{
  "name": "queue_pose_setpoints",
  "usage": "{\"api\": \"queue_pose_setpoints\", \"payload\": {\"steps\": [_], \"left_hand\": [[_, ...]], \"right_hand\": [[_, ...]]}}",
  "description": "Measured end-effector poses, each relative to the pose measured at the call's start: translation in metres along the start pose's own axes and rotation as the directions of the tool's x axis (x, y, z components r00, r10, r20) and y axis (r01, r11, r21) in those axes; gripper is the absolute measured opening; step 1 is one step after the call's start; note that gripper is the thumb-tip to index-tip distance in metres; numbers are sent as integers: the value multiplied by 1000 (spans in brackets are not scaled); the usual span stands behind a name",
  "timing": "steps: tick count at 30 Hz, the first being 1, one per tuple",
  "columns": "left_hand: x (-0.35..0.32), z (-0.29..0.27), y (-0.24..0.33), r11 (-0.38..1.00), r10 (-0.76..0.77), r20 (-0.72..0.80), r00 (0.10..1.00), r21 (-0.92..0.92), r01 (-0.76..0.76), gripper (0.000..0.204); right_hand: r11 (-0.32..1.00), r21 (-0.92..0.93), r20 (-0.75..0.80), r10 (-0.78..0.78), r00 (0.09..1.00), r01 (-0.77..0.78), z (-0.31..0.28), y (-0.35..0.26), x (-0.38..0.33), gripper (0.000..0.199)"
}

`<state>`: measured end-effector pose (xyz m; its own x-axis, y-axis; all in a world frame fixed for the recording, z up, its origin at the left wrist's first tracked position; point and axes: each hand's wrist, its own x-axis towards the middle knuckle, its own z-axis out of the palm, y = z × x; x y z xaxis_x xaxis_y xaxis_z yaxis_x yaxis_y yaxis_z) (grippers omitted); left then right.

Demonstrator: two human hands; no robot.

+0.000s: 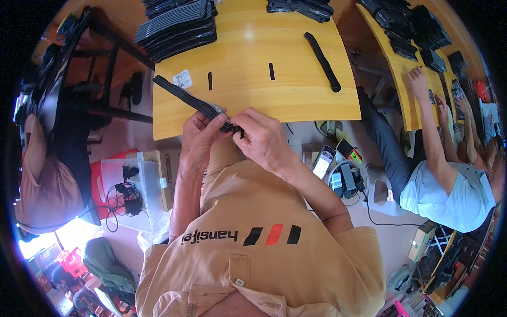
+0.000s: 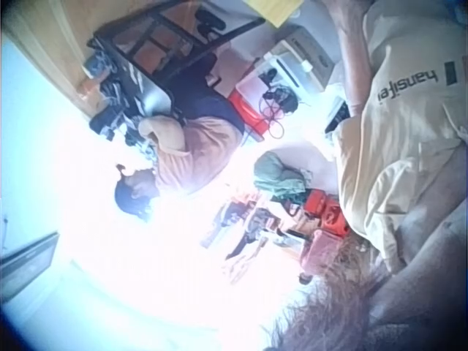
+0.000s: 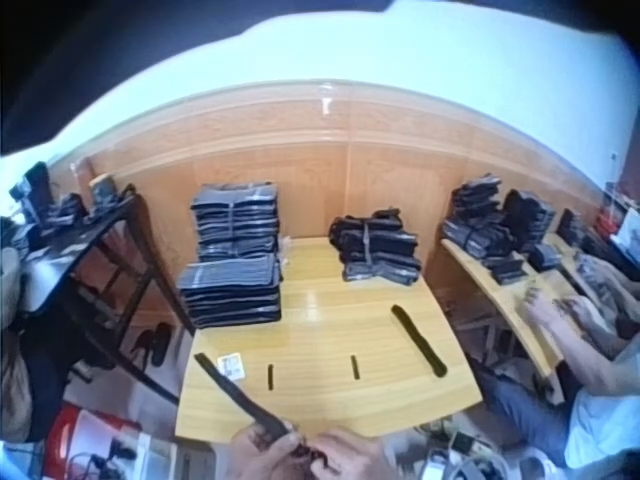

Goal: The person is manually attaching plastic buckles and clips to black textile straps at a manufacturing workbench.

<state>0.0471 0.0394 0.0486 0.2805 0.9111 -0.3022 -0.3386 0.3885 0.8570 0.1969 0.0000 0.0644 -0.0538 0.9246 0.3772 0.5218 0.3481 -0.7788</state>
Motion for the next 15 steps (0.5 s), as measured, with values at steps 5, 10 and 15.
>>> {"api": "queue_pose_setpoints", "payload": {"steps": [5, 10, 15], "left_hand": [[-2, -4, 3, 997, -78, 88, 993, 10, 78, 20], [-2, -7, 2, 995, -96, 70, 993, 42, 93, 23], [-8, -8, 12, 941, -210, 71, 975, 284, 182, 25]], "right_hand": [[805, 436, 254, 318, 913, -402, -7, 11, 4, 17], [888, 301, 206, 294, 933, -346, -7, 3, 2, 15], [963, 176, 88, 191, 978, -204, -6, -4, 2, 14]]}}
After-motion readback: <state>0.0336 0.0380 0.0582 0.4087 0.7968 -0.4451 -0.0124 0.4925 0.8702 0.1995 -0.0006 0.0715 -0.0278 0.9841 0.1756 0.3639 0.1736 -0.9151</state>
